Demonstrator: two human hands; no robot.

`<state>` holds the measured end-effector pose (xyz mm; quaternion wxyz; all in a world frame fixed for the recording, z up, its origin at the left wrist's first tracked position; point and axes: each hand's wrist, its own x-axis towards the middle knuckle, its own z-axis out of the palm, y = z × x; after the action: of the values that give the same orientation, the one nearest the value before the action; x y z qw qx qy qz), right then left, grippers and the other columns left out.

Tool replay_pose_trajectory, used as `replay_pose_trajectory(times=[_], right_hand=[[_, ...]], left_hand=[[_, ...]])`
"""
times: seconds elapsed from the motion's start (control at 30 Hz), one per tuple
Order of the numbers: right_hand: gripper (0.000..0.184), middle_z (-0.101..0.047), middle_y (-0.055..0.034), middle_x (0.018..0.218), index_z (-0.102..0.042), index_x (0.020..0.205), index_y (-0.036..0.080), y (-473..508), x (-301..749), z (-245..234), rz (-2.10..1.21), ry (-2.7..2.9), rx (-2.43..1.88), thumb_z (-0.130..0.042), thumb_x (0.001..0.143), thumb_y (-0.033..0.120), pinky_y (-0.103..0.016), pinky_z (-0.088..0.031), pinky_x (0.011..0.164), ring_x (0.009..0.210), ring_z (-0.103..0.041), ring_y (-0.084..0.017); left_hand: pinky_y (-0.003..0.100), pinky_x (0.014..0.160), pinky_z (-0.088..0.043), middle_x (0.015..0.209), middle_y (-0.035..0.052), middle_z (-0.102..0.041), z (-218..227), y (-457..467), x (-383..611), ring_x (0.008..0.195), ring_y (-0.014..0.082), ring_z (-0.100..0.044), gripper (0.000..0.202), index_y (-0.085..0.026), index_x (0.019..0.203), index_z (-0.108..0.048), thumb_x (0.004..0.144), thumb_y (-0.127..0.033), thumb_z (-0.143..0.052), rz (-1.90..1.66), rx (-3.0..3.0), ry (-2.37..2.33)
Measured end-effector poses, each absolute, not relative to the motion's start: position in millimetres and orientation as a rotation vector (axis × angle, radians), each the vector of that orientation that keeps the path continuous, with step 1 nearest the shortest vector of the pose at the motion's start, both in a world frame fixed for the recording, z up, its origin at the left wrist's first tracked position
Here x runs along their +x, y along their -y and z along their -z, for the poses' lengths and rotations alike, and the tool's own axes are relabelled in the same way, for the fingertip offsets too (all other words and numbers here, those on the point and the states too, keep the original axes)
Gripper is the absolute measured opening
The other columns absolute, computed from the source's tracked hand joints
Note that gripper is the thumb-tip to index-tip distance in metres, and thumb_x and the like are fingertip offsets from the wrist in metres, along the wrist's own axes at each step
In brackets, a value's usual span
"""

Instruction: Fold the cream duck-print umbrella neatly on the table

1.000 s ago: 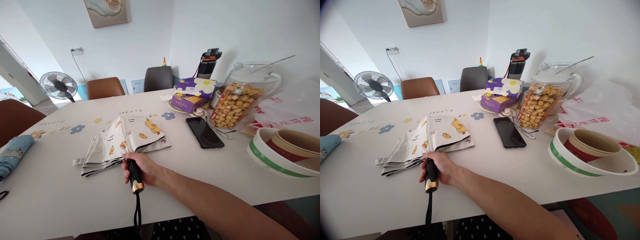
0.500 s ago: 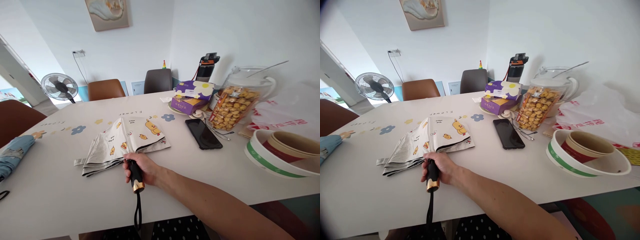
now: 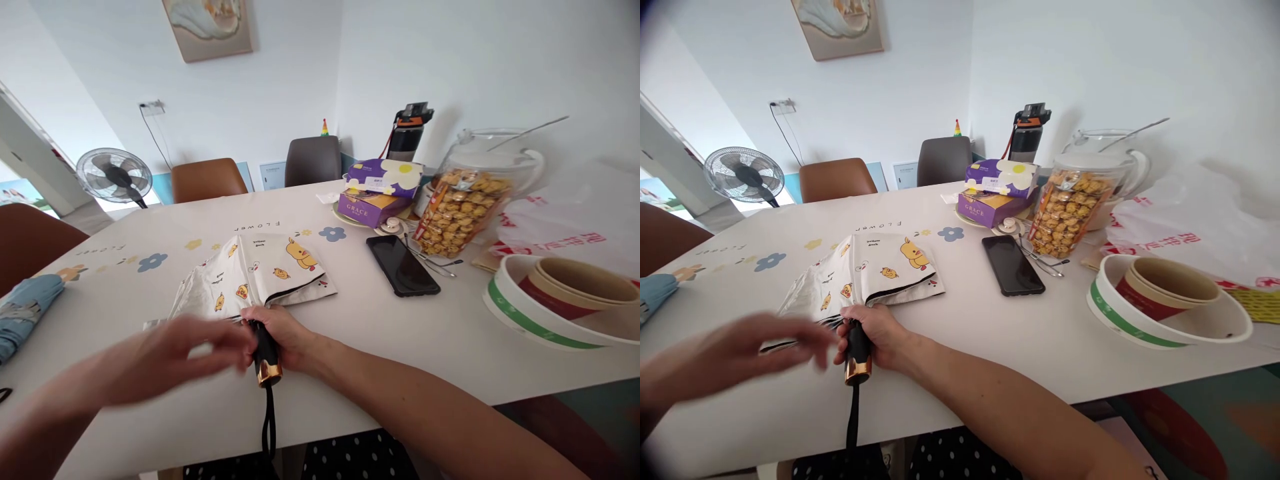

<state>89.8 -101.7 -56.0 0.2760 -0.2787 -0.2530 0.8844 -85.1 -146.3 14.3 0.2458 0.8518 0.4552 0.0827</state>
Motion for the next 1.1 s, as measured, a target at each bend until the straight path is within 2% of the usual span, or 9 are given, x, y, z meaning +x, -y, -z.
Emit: replay_pose_trajectory(times=[0.1, 0.2, 0.33, 0.5, 0.6, 0.7, 0.77, 1.0, 1.1], right_hand=[[0.017, -0.052, 0.0020, 0.057, -0.048, 0.070, 0.013, 101, 91, 54, -2.376, 0.666, -0.720, -0.056, 0.079, 0.025, -0.029, -0.051, 0.045, 0.044, -0.051, -0.010], [0.014, -0.052, 0.0026, 0.058, -0.047, 0.071, 0.014, 99, 93, 52, -2.388, 0.622, -0.726, -0.054, 0.079, 0.021, -0.030, -0.051, 0.044, 0.043, -0.050, -0.009], [0.016, -0.051, 0.0021, 0.056, -0.045, 0.067, 0.014, 97, 92, 51, -2.377, 0.617, -0.741, -0.053, 0.080, 0.019, -0.030, -0.051, 0.043, 0.042, -0.050, -0.010], [0.015, -0.050, 0.0034, 0.055, -0.045, 0.068, 0.015, 97, 93, 48, -2.327, 0.603, -0.761, -0.054, 0.079, 0.016, -0.027, -0.049, 0.040, 0.040, -0.047, -0.008], [0.013, -0.049, 0.0038, 0.054, -0.046, 0.067, 0.014, 96, 94, 46, -2.287, 0.579, -0.784, -0.052, 0.078, 0.013, -0.024, -0.045, 0.037, 0.038, -0.045, -0.008], [0.014, -0.048, 0.0037, 0.051, -0.046, 0.064, 0.014, 93, 96, 44, -2.232, 0.561, -0.827, -0.049, 0.078, 0.012, -0.023, -0.044, 0.036, 0.037, -0.044, -0.008], [0.015, -0.047, 0.0036, 0.049, -0.046, 0.062, 0.014, 90, 98, 44, -2.192, 0.547, -0.860, -0.048, 0.077, 0.012, -0.023, -0.044, 0.036, 0.036, -0.043, -0.008], [0.016, -0.048, 0.0025, 0.051, -0.048, 0.059, 0.013, 82, 103, 45, -2.112, 0.510, -0.912, -0.050, 0.075, 0.012, -0.024, -0.044, 0.037, 0.038, -0.044, -0.008], [0.016, -0.048, 0.0022, 0.051, -0.049, 0.059, 0.013, 81, 103, 49, -2.121, 0.538, -0.911, -0.052, 0.075, 0.015, -0.025, -0.045, 0.037, 0.039, -0.045, -0.008]], left_hand=[[0.025, 0.066, -0.046, 0.094, -0.0030, -0.065, -36, 74, -28, 0.080, 0.0151, -0.059, 0.025, -0.034, 0.098, -0.064, 0.083, -0.037, -0.044, -0.237, 2.397, -1.231], [0.027, 0.076, -0.043, 0.102, -0.0020, -0.063, -25, 24, 22, 0.090, 0.0163, -0.056, 0.027, -0.030, 0.103, -0.061, 0.082, -0.026, -0.043, -0.171, 2.657, -1.117], [0.028, 0.072, -0.041, 0.090, 0.0024, -0.064, 7, -7, 54, 0.092, 0.0187, -0.051, 0.027, -0.023, 0.088, -0.062, 0.078, -0.013, -0.039, 0.030, 2.887, -1.043], [0.028, 0.068, -0.040, 0.088, 0.0051, -0.061, 15, -20, 60, 0.089, 0.0191, -0.051, 0.024, -0.020, 0.082, -0.064, 0.077, -0.015, -0.041, 0.050, 2.942, -1.104], [0.028, 0.068, -0.041, 0.090, 0.0031, -0.062, 0, -17, 59, 0.091, 0.0187, -0.052, 0.024, -0.021, 0.079, -0.064, 0.080, -0.018, -0.040, -0.148, 2.937, -1.131], [0.028, 0.075, -0.042, 0.098, -0.0002, -0.063, -20, -7, 53, 0.095, 0.0166, -0.053, 0.023, -0.023, 0.085, -0.064, 0.081, -0.018, -0.041, -0.530, 2.834, -1.207], [0.027, 0.077, -0.043, 0.098, -0.0007, -0.063, -32, 1, 43, 0.091, 0.0148, -0.055, 0.023, -0.023, 0.088, -0.062, 0.081, -0.018, -0.041, -0.802, 2.744, -1.217], [0.021, 0.052, -0.045, 0.078, -0.0003, -0.061, -37, 20, -19, 0.056, 0.0083, -0.056, 0.019, -0.019, 0.088, -0.055, 0.077, -0.013, -0.041, -1.354, 2.238, -1.395], [0.022, 0.052, -0.048, 0.078, -0.0018, -0.061, -20, 20, -48, 0.052, 0.0074, -0.057, 0.018, -0.019, 0.083, -0.053, 0.073, -0.011, -0.042, -1.511, 1.993, -1.457]])
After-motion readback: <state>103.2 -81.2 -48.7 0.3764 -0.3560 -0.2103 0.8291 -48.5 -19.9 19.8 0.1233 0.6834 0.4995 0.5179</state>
